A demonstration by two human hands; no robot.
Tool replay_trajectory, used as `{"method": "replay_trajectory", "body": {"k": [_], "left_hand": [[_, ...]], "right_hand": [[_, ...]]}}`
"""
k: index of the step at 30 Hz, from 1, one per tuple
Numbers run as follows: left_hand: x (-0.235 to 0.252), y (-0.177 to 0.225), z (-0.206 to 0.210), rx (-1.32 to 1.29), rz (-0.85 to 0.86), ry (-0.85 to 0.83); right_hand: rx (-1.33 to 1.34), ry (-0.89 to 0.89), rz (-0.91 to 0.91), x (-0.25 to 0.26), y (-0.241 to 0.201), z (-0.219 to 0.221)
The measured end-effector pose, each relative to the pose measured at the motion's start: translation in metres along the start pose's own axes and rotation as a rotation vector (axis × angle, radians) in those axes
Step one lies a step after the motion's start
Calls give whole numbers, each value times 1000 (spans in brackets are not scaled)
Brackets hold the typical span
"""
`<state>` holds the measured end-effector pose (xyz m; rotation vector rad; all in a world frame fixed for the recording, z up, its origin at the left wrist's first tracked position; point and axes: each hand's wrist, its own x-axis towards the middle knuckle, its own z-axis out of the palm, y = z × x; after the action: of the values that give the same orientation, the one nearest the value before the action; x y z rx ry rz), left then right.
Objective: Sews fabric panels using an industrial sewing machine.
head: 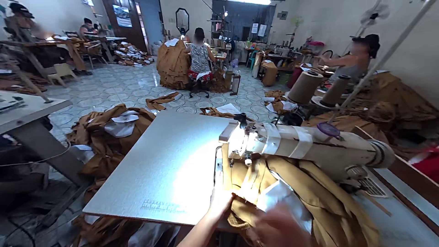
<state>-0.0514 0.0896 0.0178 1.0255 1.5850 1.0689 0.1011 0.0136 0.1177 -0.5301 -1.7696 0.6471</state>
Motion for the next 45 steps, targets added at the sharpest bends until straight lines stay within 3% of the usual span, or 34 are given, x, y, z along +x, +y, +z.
{"method": "replay_trajectory", "body": {"k": [2, 3, 5, 7, 10, 16, 19, 21, 23, 24, 28, 45], "left_hand": [[-19, -2, -2, -148, 65, 6], [-19, -6, 1, -184, 63, 16], [-4, -10, 7, -35, 51, 57], [12, -8, 10, 181, 41, 38], [11, -2, 12, 252, -32, 19], [6, -2, 6, 294, -38, -45], [-4, 21, 2, 720, -25, -52], [-2, 9, -1, 908, 258, 1], [17, -24, -10, 882, 660, 33], [23, -29, -16, 863, 702, -33], [19, -30, -26, 820, 634, -175], [38, -19, -22, 870, 597, -191]], "right_hand": [[-263, -162, 78, 6, 79, 42], [-372, -265, 227, 10, 99, 53], [-479, -434, 514, 24, 121, 59], [-600, -507, 640, 36, 132, 55], [-712, -696, 787, 38, 146, 40], [-815, -830, 773, 26, 145, 37], [-932, -939, 829, 31, 136, 47], [-1002, -1007, 874, 33, 134, 56], [-1035, -1066, 890, 34, 130, 61], [-1049, -1093, 879, 34, 127, 61], [-1074, -1185, 787, 28, 107, 62], [-1154, -1157, 741, 35, 129, 52]]}}
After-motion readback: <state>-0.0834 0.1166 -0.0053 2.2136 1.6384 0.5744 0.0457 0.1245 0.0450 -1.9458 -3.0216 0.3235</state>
